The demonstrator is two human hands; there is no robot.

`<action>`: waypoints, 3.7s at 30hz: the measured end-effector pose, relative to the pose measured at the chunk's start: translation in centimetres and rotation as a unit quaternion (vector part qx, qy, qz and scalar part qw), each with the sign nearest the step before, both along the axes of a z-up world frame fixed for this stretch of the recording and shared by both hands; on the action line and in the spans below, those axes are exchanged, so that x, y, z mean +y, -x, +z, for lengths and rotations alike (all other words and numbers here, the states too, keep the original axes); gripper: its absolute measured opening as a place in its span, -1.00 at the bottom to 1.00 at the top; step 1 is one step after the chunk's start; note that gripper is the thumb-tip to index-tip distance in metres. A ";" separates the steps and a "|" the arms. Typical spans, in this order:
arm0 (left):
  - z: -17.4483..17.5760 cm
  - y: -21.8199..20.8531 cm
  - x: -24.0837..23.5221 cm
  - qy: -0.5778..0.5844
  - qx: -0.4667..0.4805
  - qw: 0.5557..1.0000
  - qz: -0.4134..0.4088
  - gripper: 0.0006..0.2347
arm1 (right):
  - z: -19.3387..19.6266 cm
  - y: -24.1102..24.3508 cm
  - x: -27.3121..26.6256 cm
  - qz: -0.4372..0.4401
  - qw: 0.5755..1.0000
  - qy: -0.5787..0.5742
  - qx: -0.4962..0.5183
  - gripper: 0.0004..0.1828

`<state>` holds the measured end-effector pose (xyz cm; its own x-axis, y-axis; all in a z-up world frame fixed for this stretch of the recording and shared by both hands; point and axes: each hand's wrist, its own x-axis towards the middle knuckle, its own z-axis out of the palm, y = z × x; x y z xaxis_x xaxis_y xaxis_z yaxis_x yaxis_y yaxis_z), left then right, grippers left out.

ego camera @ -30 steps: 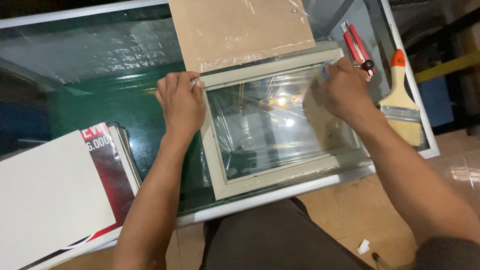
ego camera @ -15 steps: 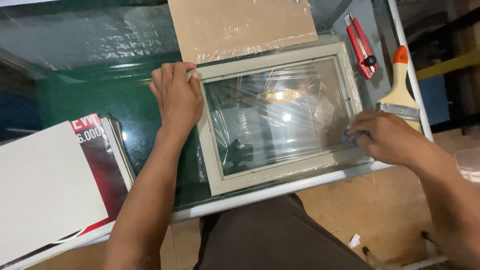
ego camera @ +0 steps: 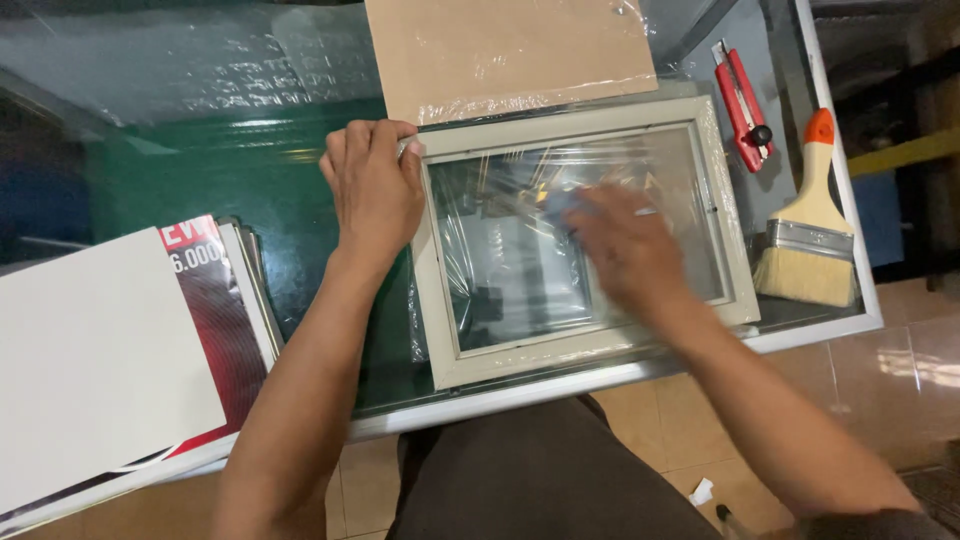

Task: Cleaning the glass of a picture frame and then assembling the backing board.

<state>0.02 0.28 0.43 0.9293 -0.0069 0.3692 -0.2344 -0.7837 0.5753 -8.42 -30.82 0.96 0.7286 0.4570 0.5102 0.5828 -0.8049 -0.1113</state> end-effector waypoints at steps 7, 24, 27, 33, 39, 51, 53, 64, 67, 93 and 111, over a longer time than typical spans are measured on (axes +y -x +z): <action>0.5 0.2 -0.3 0.003 -0.014 1.000 0.007 -0.92 | 1.1 -2.0 2.9 -0.183 0.982 0.029 0.021 -0.58; -0.6 -0.2 -0.2 -0.002 0.000 1.000 0.017 -0.90 | 6.3 3.2 11.0 0.241 0.932 0.067 0.264 -0.59; -0.3 -0.2 -0.1 -0.002 0.001 1.000 0.014 -0.91 | 8.4 2.5 9.9 0.304 0.840 0.002 0.449 -0.57; -0.5 -0.4 0.0 -0.011 0.008 1.000 0.012 -0.89 | 1.1 -4.0 13.3 0.069 0.980 -0.093 0.159 -0.55; -0.5 -0.2 -0.1 -0.014 -0.008 1.000 0.011 -0.90 | 2.0 -5.0 14.5 -0.066 0.989 0.031 0.125 -0.53; -0.2 0.0 -0.3 -0.028 -0.001 1.000 0.010 -0.93 | 5.9 -4.7 -4.5 -0.290 0.924 0.137 0.207 -0.44; -0.3 -0.1 -0.2 -0.025 0.003 1.000 0.009 -0.92 | 4.9 -6.3 -6.8 -0.332 0.905 0.128 0.234 -0.47; 0.2 0.2 -0.6 -0.033 -0.008 0.999 0.016 -0.92 | 11.4 -1.7 -5.7 -0.328 0.797 0.262 0.435 -0.48; 1.6 0.8 -0.9 -0.047 -0.033 0.998 -0.018 -0.88 | 13.2 2.1 -5.9 -0.266 0.772 0.378 0.436 -0.59; 0.1 0.1 -0.2 -0.006 -0.028 1.000 0.000 -0.91 | 1.2 -1.0 -5.9 -0.062 0.996 0.057 0.004 -0.79; 0.2 0.1 -0.4 -0.012 -0.005 1.000 0.007 -0.91 | -0.2 -1.3 -3.7 -0.212 0.971 0.111 -0.005 -0.57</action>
<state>-0.13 -0.08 0.63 0.9253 -0.0020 0.3793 -0.2288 -0.8005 0.5539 -7.17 -34.49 0.74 0.8708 0.2163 0.4414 0.1934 -0.9763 0.0969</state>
